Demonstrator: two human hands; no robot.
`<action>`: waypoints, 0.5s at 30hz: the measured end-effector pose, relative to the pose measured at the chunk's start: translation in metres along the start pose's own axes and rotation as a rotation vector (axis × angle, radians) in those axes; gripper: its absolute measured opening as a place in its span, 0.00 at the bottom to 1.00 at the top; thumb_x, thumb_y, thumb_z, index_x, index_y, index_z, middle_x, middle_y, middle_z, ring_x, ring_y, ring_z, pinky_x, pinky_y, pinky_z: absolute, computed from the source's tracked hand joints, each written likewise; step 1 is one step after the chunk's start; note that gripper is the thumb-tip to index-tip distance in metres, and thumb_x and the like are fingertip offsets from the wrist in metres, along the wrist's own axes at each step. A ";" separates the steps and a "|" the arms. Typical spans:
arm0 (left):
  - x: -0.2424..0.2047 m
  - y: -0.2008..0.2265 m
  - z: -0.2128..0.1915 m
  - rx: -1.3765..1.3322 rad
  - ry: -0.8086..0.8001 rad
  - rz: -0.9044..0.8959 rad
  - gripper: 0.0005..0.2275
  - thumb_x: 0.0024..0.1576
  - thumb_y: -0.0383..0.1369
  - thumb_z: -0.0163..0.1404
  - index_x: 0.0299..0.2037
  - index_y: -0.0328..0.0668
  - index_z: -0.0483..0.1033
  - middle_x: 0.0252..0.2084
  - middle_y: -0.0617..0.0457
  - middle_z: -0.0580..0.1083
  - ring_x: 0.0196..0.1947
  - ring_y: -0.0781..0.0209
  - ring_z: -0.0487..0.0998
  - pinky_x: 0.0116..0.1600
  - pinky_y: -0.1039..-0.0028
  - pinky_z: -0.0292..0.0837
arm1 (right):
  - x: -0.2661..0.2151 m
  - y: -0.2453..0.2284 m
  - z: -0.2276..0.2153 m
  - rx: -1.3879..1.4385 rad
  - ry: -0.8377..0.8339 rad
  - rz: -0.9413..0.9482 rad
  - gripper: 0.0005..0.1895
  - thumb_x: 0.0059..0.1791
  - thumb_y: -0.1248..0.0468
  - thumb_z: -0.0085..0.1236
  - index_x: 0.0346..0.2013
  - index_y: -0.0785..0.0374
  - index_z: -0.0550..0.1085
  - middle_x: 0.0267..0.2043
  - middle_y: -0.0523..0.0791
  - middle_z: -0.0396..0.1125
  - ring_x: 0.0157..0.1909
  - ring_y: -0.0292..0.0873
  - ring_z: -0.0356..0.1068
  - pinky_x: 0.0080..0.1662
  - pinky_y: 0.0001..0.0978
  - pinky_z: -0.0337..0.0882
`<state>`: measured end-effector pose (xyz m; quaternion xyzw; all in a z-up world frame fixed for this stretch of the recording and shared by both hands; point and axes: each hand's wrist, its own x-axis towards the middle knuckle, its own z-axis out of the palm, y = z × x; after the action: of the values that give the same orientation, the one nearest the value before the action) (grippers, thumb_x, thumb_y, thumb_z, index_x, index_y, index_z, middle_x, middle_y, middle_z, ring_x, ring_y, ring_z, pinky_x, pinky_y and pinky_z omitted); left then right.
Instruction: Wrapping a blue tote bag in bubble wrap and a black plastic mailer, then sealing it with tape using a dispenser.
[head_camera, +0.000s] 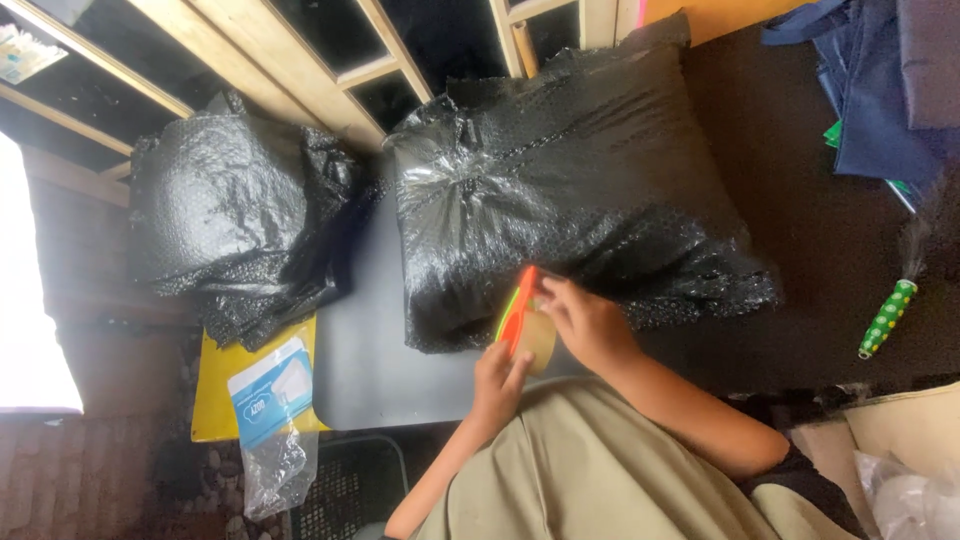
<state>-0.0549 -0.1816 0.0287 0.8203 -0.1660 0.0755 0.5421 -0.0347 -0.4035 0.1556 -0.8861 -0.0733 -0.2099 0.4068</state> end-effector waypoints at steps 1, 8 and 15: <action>0.000 0.000 0.000 0.000 -0.003 0.001 0.10 0.58 0.35 0.62 0.31 0.40 0.77 0.27 0.48 0.75 0.30 0.46 0.77 0.40 0.64 0.72 | 0.005 0.001 -0.007 -0.001 0.003 0.002 0.11 0.49 0.62 0.64 0.44 0.58 0.76 0.35 0.46 0.78 0.39 0.49 0.79 0.40 0.40 0.79; 0.000 0.014 -0.005 -0.070 -0.053 -0.050 0.09 0.57 0.34 0.63 0.32 0.39 0.78 0.28 0.48 0.76 0.30 0.51 0.77 0.41 0.66 0.72 | 0.005 0.026 -0.017 0.193 -0.080 0.283 0.10 0.41 0.61 0.73 0.30 0.57 0.77 0.30 0.45 0.77 0.36 0.51 0.78 0.40 0.40 0.76; 0.009 0.035 -0.014 -0.096 -0.123 -0.096 0.09 0.59 0.35 0.60 0.34 0.36 0.79 0.29 0.46 0.76 0.32 0.52 0.78 0.43 0.65 0.73 | 0.003 0.029 -0.044 0.402 -0.063 0.340 0.08 0.42 0.64 0.72 0.27 0.61 0.78 0.25 0.45 0.77 0.29 0.41 0.77 0.35 0.32 0.74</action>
<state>-0.0581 -0.1831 0.0677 0.8035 -0.1628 -0.0092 0.5726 -0.0367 -0.4561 0.1624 -0.7930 0.0239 -0.0922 0.6018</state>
